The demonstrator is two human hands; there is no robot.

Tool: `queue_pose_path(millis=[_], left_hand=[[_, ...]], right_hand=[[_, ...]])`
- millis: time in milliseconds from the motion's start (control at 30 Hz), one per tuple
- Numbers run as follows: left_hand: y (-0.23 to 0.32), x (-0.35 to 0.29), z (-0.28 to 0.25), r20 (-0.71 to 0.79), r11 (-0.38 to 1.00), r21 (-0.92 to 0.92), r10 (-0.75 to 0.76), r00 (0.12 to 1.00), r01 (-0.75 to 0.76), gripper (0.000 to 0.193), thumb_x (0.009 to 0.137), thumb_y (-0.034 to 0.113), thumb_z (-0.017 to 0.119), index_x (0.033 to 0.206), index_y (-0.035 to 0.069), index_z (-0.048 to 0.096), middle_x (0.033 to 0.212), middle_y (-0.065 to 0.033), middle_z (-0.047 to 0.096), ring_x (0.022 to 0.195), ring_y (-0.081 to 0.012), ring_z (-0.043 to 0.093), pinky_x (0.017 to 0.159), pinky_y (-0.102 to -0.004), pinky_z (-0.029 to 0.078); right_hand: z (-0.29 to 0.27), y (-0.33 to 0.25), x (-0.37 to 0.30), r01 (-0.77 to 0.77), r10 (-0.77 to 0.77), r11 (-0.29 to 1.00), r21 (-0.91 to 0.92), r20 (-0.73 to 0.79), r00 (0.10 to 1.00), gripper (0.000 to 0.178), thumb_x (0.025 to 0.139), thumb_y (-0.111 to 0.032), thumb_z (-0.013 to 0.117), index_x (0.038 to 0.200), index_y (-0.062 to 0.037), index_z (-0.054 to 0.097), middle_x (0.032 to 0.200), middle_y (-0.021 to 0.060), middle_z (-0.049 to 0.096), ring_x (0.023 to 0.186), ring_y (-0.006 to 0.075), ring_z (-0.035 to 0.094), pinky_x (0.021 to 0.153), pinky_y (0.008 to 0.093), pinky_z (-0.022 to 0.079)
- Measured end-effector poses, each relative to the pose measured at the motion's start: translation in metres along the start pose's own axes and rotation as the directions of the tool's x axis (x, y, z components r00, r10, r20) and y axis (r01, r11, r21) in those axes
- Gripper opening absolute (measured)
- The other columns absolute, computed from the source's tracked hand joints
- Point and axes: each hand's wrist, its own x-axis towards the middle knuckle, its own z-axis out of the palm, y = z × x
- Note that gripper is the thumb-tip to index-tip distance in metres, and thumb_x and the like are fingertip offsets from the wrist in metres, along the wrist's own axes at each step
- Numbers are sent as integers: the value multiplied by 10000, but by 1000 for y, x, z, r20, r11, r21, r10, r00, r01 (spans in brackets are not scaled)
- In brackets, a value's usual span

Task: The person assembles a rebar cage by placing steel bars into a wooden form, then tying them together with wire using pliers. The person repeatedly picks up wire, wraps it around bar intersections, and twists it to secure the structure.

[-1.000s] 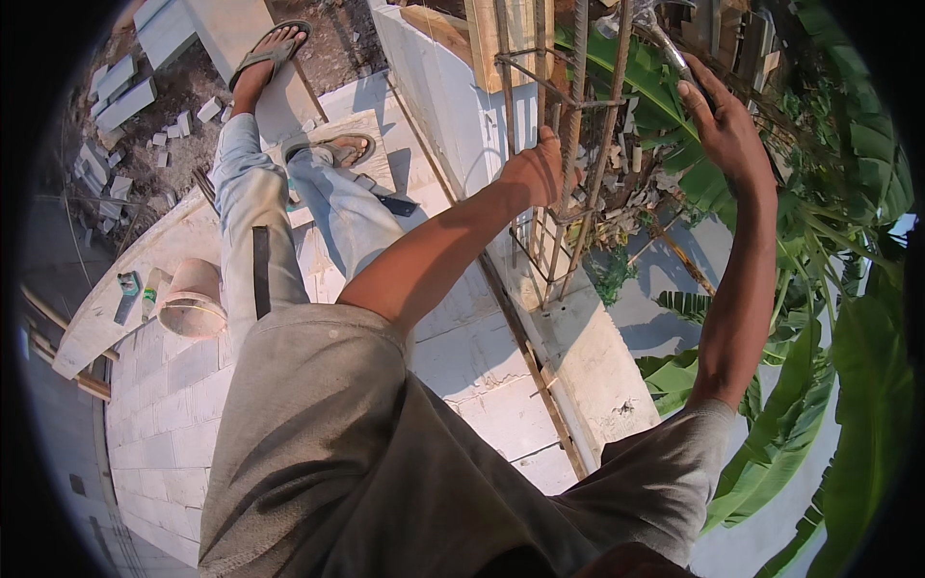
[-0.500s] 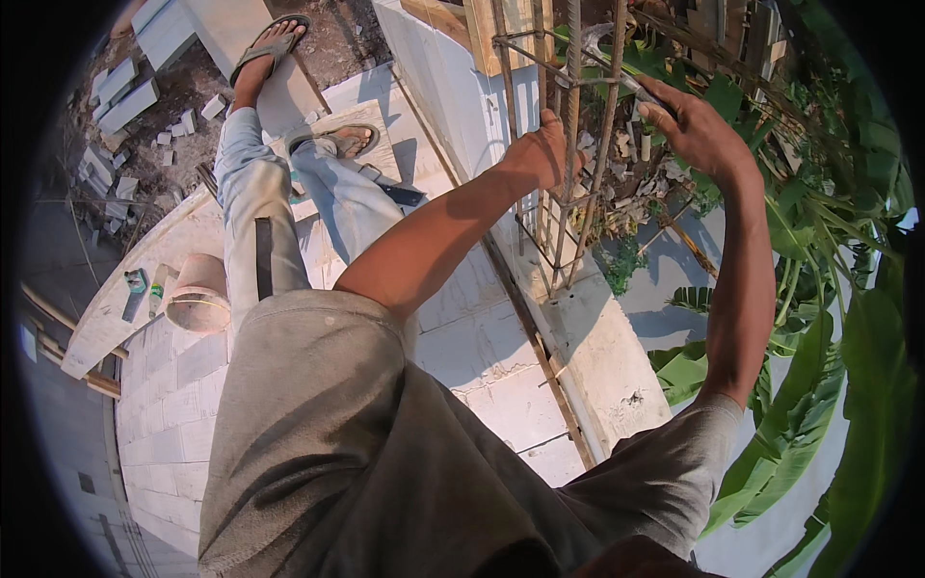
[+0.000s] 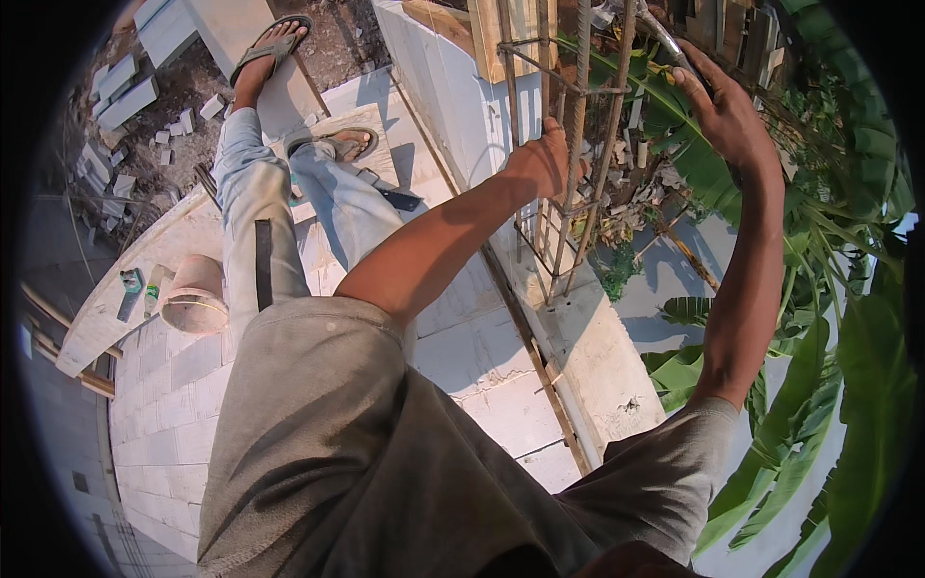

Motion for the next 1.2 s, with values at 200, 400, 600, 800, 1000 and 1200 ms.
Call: queue_pose_path(millis=[200,400,600,800,1000,1200], left_hand=[[23,-16,-28,78,986,-108,-116,990,125,907,898,520,498,1325,-212,176,1105,-295,618,999,-394,639,847,-408,511],[3,0,0,41,998,-55,-12,999,14,989,904,503,477,1354,-242,7,1131,-323,599,1049,-388,623,884,-416,495],[13,-3,-20,108,993,109,22,994,-34,801,936,423,431,1416,-140,125,1162,-292,601,1040,-369,633,879,-422,494],[15,-16,-16,15,999,36,25,1000,-25,602,967,332,372,1426,-36,245,1090,-252,643,972,-367,659,834,-450,497],[20,-13,-33,152,980,-151,-108,983,131,884,848,488,499,1346,-160,163,1220,-340,533,1127,-417,561,987,-401,437],[23,-21,-34,150,965,-231,-91,985,124,894,863,493,482,1315,-187,120,1129,-341,569,1068,-432,581,923,-426,457]], right_hand=[[-6,10,-3,87,-70,994,-66,231,970,477,962,-402,523,1371,-157,495,1124,232,638,1050,398,609,893,434,485],[19,19,-14,78,-78,997,2,47,996,504,959,-413,532,1399,-174,472,1200,181,634,1108,338,614,922,417,481],[1,10,-9,-90,113,970,225,-94,989,500,957,-415,536,1404,-203,462,1229,173,619,1155,338,582,980,414,451],[5,11,-1,-38,20,994,106,162,987,548,959,-443,529,1419,-158,447,1313,176,567,1235,315,528,1004,419,434],[3,-13,2,19,21,993,-115,339,941,530,969,-428,516,1423,-165,442,1344,156,550,1248,292,520,1034,415,401],[-1,1,-4,-72,64,996,55,132,989,528,975,-435,502,1418,-152,446,1335,165,555,1235,280,529,1020,385,407]])
